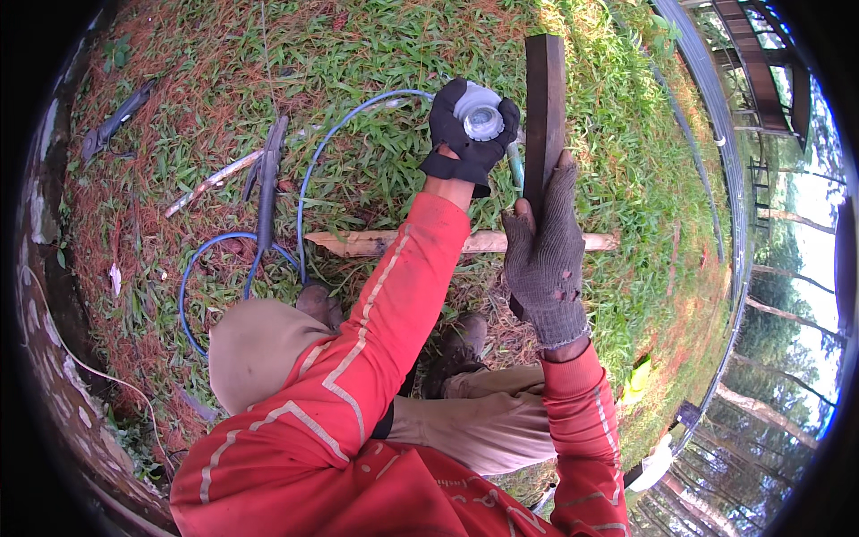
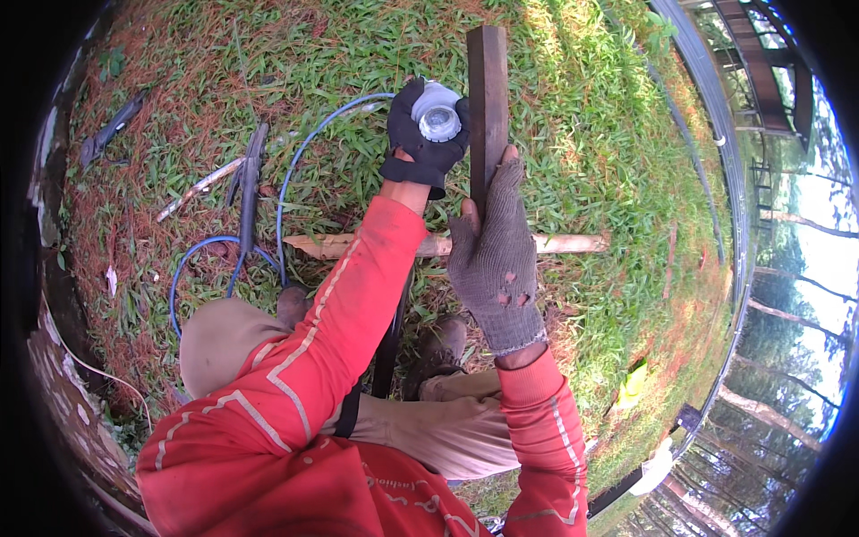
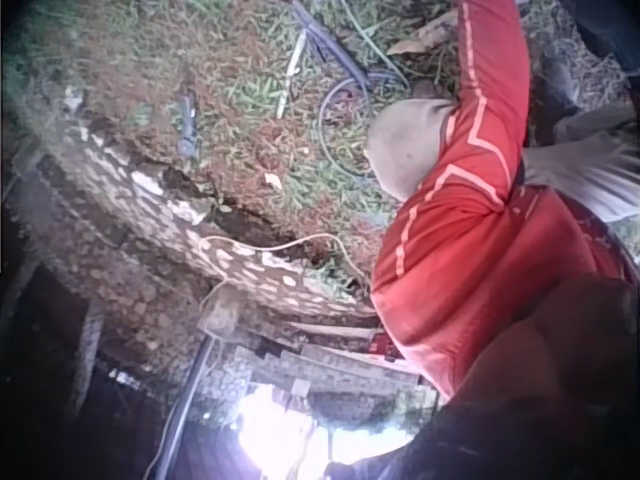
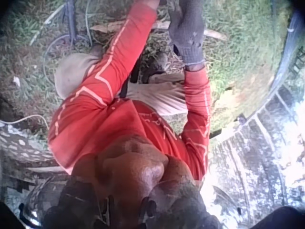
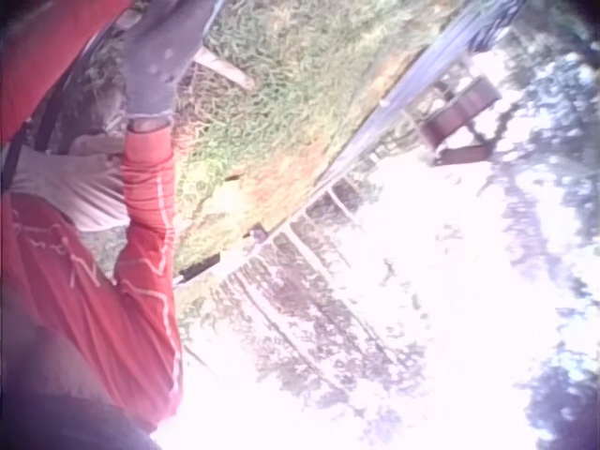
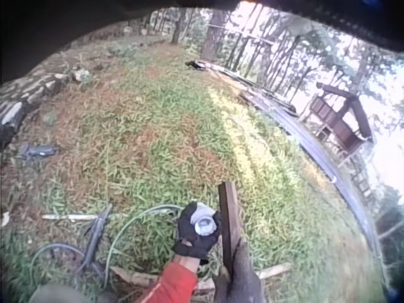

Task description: The person prepares a metal pole by filing the end of a decorative cap, and then welds the cap onto the end of the long pole while sitting on the grass.

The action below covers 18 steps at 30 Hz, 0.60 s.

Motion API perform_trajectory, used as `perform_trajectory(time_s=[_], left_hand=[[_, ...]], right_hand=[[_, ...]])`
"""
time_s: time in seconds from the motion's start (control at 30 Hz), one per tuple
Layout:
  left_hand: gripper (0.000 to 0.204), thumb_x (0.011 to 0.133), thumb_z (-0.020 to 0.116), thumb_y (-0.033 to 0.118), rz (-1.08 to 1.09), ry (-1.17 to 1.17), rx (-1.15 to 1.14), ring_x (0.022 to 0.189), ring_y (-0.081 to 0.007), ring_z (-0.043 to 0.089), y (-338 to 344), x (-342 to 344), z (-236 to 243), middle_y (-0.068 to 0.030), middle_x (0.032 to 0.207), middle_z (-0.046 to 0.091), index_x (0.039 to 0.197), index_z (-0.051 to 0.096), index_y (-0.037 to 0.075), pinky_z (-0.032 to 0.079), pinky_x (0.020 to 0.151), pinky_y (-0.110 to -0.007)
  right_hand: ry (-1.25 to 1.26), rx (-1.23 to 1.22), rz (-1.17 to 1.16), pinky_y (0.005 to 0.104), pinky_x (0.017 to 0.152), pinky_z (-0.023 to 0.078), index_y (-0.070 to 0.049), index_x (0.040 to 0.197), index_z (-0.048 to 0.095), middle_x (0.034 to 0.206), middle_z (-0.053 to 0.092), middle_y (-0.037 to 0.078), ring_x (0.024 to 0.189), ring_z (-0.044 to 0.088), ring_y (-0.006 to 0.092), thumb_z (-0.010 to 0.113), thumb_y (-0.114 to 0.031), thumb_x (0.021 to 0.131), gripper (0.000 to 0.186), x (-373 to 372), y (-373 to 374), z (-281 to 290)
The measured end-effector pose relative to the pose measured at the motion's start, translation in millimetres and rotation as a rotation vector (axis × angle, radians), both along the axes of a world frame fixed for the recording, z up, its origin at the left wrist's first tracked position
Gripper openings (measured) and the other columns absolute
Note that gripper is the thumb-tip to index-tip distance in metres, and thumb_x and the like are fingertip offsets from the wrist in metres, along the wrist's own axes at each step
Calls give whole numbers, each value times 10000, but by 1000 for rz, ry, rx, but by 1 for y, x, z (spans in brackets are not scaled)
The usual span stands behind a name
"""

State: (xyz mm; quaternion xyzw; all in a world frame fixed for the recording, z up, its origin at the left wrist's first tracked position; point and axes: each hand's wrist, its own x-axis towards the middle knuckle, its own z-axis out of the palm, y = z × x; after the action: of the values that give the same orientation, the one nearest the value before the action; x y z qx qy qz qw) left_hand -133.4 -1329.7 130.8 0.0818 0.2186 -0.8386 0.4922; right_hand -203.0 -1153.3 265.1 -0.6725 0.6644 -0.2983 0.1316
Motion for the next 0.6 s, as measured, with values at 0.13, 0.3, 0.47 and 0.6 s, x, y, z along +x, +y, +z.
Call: perform_trajectory(time_s=[0.13,0.3,0.47,0.6], left_hand=[[290,927,750,416,93,197,-253,953,-330,742,-19,23,-36,-77,1013,745,1022,687,150,643,874,-520],[468,935,704,517,82,38,-57,1084,-468,703,1,4,2,-183,1145,733,1089,673,76,568,1025,-695],[631,896,679,647,134,97,20,1099,-499,686,2,4,-3,-238,1199,722,1172,663,80,522,1043,-769],[614,913,674,645,149,190,-108,1056,-492,689,7,-1,5,-227,1160,716,1139,655,74,539,1038,-739]], right_hand=[[-28,150,49,448,829,601,102,1690,211,1224,702,359,953,769,414,591,-19,1035,766,19,-10,6],[-198,197,-35,344,770,586,66,1718,205,1269,736,218,859,736,185,581,-50,1061,765,5,-4,6],[-325,200,-100,291,649,551,12,1736,223,1118,721,132,774,658,104,596,-52,1050,783,9,-1,-3],[-424,463,-78,261,635,537,-19,1750,186,1065,693,89,745,635,99,581,-79,1084,776,13,-1,14]])
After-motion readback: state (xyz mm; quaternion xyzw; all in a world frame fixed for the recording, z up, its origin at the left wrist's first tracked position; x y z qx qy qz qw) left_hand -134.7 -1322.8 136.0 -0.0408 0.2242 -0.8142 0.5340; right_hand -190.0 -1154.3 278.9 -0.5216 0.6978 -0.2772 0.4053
